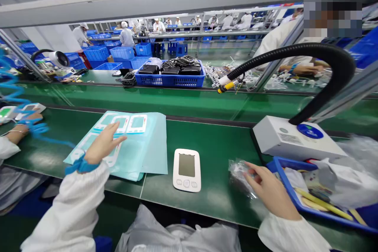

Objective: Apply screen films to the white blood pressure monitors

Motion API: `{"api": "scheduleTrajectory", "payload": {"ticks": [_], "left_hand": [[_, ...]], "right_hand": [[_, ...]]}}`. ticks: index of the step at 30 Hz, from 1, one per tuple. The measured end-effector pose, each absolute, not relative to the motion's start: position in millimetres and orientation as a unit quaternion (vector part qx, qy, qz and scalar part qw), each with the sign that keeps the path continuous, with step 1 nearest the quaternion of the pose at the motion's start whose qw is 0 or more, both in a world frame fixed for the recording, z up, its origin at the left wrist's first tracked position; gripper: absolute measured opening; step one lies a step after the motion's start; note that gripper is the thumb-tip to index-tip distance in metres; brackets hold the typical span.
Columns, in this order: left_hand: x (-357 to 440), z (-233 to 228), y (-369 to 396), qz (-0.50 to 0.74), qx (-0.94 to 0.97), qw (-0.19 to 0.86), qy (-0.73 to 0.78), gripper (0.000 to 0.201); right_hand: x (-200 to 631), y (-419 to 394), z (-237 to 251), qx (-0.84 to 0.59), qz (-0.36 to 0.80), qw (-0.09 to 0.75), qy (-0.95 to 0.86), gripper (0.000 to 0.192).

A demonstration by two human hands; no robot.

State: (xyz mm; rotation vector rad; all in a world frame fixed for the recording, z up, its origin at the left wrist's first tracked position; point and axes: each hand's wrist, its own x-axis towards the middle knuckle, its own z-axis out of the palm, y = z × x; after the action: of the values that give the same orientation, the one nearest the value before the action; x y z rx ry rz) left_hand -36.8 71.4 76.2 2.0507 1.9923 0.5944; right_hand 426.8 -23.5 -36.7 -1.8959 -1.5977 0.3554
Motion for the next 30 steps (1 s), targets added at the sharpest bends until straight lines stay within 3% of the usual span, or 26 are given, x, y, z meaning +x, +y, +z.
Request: {"api": "scheduleTrajectory", "payload": {"ticks": [4, 7, 11, 16, 21, 26, 30], "left_hand": [[-61.2, 73.9, 116.2, 0.135, 0.690, 0.150, 0.695, 0.053], [-53.0, 61.3, 146.7, 0.152, 0.703, 0.168, 0.674, 0.038], [-42.3, 40.4, 175.7, 0.189, 0.701, 0.166, 0.667, 0.035], [-42.3, 14.6, 187.1, 0.234, 0.682, 0.146, 0.677, 0.029], [-43.4, 1.7, 194.1, 0.294, 0.639, 0.153, 0.694, 0.030], [-46.3, 3.5, 195.3, 0.355, 0.593, 0.192, 0.697, 0.036], [-50.5, 5.4, 191.0, 0.415, 0.548, 0.226, 0.691, 0.054]], "right_hand": [[378.2, 22.8, -1.5, -0.592, 0.262, 0.347, -0.679, 0.028], [317.3, 70.3, 16.1, -0.478, 0.340, 0.303, -0.751, 0.023], [229.9, 137.5, 24.3, -0.433, 0.297, 0.197, -0.828, 0.020], [147.8, 203.0, 17.4, -0.454, 0.247, 0.188, -0.836, 0.016], [115.8, 233.4, 4.7, -0.477, 0.241, 0.168, -0.828, 0.022], [112.4, 227.7, 6.8, -0.480, 0.220, 0.244, -0.814, 0.006], [126.5, 208.0, 24.5, -0.455, 0.198, 0.341, -0.799, 0.011]]}}
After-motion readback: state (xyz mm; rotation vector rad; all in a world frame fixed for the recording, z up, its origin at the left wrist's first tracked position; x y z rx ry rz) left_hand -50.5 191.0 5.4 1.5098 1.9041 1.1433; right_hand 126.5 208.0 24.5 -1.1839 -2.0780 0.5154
